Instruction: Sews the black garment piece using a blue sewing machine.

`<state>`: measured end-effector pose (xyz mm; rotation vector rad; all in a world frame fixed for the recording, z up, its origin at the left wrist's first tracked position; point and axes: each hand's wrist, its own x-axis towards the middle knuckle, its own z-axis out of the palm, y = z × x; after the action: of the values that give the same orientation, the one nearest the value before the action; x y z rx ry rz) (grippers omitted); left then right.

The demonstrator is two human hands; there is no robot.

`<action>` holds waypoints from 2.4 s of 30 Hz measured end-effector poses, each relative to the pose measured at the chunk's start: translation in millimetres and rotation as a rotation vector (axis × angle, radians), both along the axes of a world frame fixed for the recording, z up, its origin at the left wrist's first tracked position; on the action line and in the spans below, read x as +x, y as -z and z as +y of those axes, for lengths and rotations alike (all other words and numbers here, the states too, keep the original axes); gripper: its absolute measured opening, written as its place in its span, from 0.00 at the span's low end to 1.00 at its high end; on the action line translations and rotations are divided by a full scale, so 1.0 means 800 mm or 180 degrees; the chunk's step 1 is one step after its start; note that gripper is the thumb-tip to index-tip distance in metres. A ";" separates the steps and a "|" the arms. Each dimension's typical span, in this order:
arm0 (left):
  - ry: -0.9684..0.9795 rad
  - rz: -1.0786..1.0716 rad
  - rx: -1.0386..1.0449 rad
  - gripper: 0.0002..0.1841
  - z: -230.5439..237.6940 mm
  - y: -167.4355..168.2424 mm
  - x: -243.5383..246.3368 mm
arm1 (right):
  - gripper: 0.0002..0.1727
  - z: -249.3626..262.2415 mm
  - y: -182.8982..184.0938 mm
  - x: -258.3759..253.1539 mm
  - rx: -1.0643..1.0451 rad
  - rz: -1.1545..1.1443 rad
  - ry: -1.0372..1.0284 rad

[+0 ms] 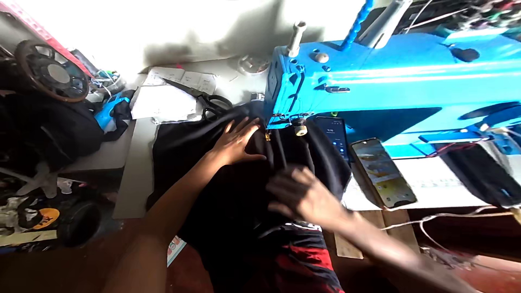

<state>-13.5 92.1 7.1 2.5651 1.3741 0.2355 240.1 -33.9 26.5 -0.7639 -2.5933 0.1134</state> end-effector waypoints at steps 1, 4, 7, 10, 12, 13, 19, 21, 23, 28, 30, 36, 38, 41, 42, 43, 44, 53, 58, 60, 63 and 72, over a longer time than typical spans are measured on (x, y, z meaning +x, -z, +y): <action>-0.0012 -0.0006 -0.0023 0.56 0.000 0.001 0.001 | 0.22 -0.035 0.000 -0.008 -0.0048 0.0156 -0.0213; -0.0013 -0.0018 -0.0052 0.56 -0.001 0.000 0.002 | 0.23 -0.122 0.019 -0.027 -0.0742 0.0054 -0.0508; -0.0033 0.0034 -0.0056 0.56 -0.002 0.000 0.002 | 0.27 -0.145 0.062 -0.039 -0.1496 -0.0477 0.0298; -0.0018 0.0052 -0.0051 0.57 -0.002 0.000 0.005 | 0.18 -0.138 0.099 -0.035 -0.1795 -0.0346 0.0929; -0.0017 0.0022 -0.0031 0.56 -0.001 0.001 0.002 | 0.20 -0.136 0.075 -0.021 -0.2431 -0.0079 0.0574; -0.0021 0.0012 -0.0038 0.56 -0.002 0.002 0.002 | 0.21 -0.135 0.054 -0.009 -0.2747 0.0102 0.0201; 0.0026 -0.0016 0.0008 0.56 0.000 0.003 0.001 | 0.31 -0.113 -0.010 0.090 -0.3907 0.0412 -0.0370; -0.0003 0.0030 -0.0048 0.57 0.000 0.002 0.002 | 0.33 -0.098 0.000 0.103 -0.4251 -0.1011 0.0179; -0.0024 0.0074 -0.0098 0.57 0.000 -0.001 0.002 | 0.27 -0.093 0.000 0.091 -0.4354 -0.1727 0.0221; 0.0020 0.0050 -0.0057 0.56 0.000 0.001 0.004 | 0.22 -0.066 -0.030 0.021 -0.2705 0.1280 0.0105; 0.0048 0.0081 -0.0036 0.56 0.000 0.000 0.002 | 0.22 -0.029 -0.021 -0.008 -0.1549 0.1333 0.0890; 0.0062 0.0017 0.0041 0.56 -0.002 0.003 0.000 | 0.30 0.028 0.044 -0.007 -0.0531 -0.0015 0.1686; 0.0047 0.0037 0.0022 0.56 0.000 0.004 0.000 | 0.31 0.027 0.046 0.001 -0.0386 -0.0073 0.1674; 0.0024 0.0007 0.0034 0.57 -0.001 0.004 0.001 | 0.31 0.025 0.048 0.002 -0.0275 -0.0131 0.1692; 0.0019 -0.0013 0.0039 0.57 -0.001 0.004 0.001 | 0.30 0.025 0.048 0.001 -0.0241 -0.0142 0.1703; 0.0020 -0.0037 0.0040 0.57 -0.001 0.004 0.000 | 0.30 0.025 0.048 0.000 -0.0227 -0.0160 0.1713; 0.0027 -0.0060 0.0027 0.57 -0.002 0.004 0.000 | 0.30 0.025 0.048 0.000 -0.0222 -0.0193 0.1724; 0.0076 0.0154 -0.0409 0.60 0.005 -0.011 0.004 | 0.32 0.020 0.041 0.000 -0.0354 -0.0361 0.1784; 0.0032 0.0170 -0.0394 0.61 0.016 -0.011 0.002 | 0.34 0.036 0.040 0.004 -0.0375 -0.0449 0.1680; 0.0017 0.0156 -0.0442 0.60 0.022 -0.014 0.001 | 0.34 0.043 0.041 0.005 -0.0349 -0.0462 0.1658; -0.0004 0.0135 -0.0418 0.59 0.028 -0.013 0.001 | 0.34 0.055 0.040 0.007 -0.0362 -0.0475 0.1591; -0.0125 0.0150 -0.0204 0.59 0.038 -0.007 0.000 | 0.36 0.086 0.032 0.018 -0.0600 -0.0780 0.1371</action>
<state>-13.3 122.4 12.5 2.5086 1.4259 0.1362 254.8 35.3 0.9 -1.4680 -2.5950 0.1412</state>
